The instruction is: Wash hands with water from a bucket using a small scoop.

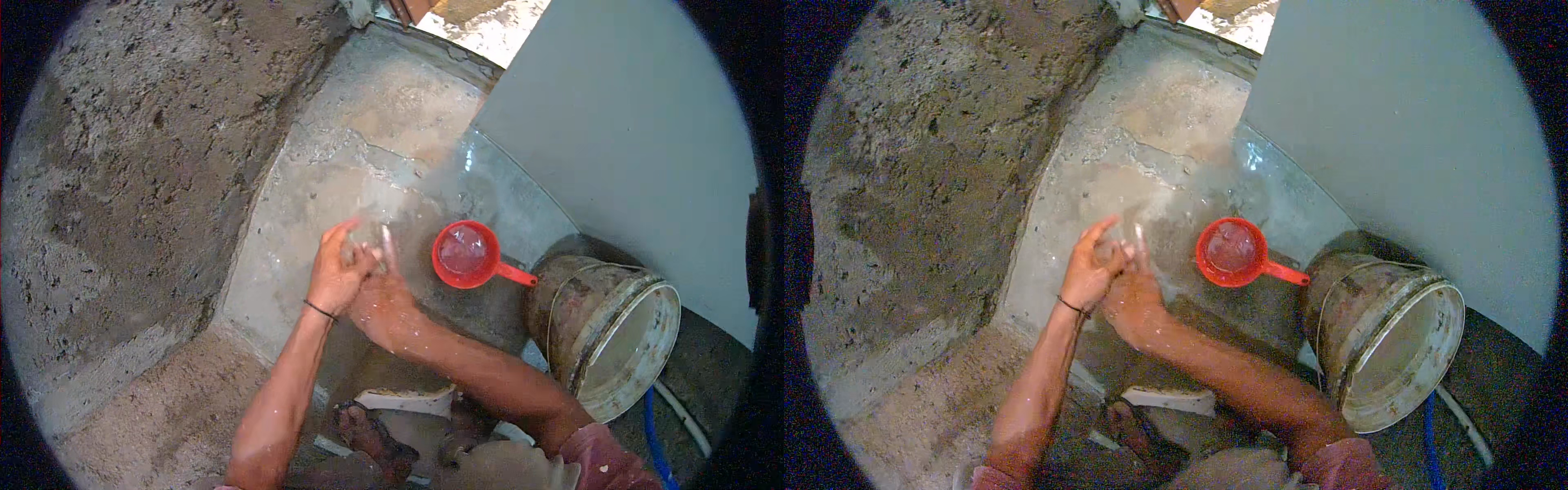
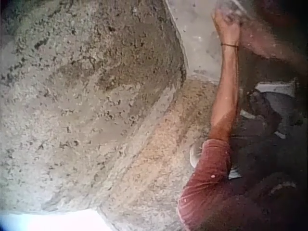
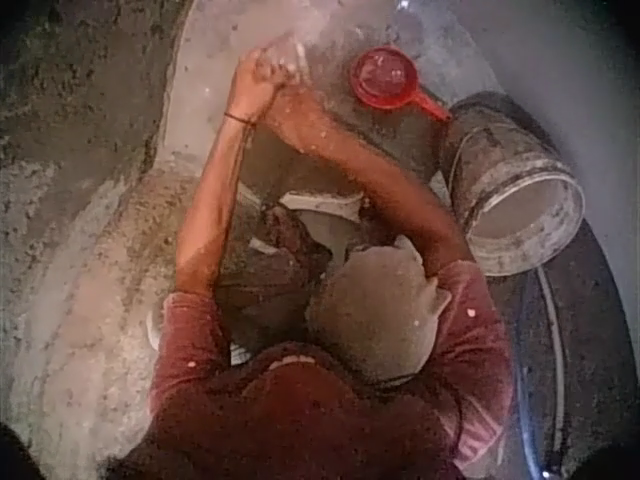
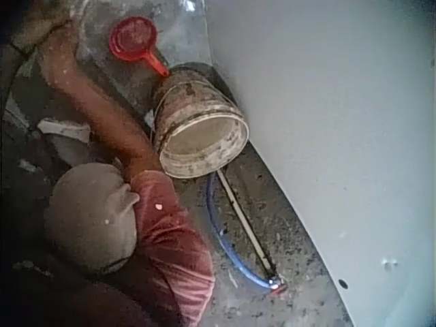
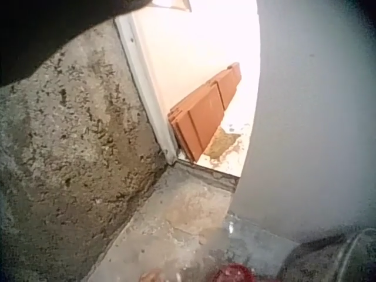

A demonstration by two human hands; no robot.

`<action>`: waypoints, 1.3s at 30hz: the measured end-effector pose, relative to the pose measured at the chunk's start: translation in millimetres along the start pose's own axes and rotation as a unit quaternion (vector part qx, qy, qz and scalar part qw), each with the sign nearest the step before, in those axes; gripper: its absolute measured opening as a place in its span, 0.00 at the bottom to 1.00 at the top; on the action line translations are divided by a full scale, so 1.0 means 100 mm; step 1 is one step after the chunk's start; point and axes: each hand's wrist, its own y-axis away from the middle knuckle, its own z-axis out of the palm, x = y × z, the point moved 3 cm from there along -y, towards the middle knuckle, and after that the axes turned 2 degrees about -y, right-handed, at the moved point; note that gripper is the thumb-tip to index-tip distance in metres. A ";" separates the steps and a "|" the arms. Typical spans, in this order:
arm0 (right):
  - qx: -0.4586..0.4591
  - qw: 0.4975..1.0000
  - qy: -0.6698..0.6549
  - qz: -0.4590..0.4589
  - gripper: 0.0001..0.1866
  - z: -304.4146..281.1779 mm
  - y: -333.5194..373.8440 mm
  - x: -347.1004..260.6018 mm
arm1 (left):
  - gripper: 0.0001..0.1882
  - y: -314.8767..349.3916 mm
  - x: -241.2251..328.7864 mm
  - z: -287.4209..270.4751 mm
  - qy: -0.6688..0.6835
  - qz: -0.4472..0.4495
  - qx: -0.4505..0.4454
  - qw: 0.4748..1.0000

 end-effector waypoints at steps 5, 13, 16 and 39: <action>-0.012 0.995 -0.094 0.010 0.18 0.10 -0.15 -0.03 | 0.17 0.01 0.49 0.14 0.108 -0.141 -0.246 0.953; 0.051 0.950 0.307 0.019 0.10 0.75 -0.09 -0.09 | 0.22 0.04 0.50 0.21 0.133 -0.169 0.003 0.977; 0.118 0.859 0.498 -0.036 0.12 0.52 -0.11 -0.20 | 0.27 0.03 0.45 0.12 0.247 -0.227 0.017 0.942; 0.093 0.819 0.565 -0.050 0.18 0.40 -0.15 0.15 | 0.16 0.00 1.06 0.09 0.275 -0.049 0.010 0.960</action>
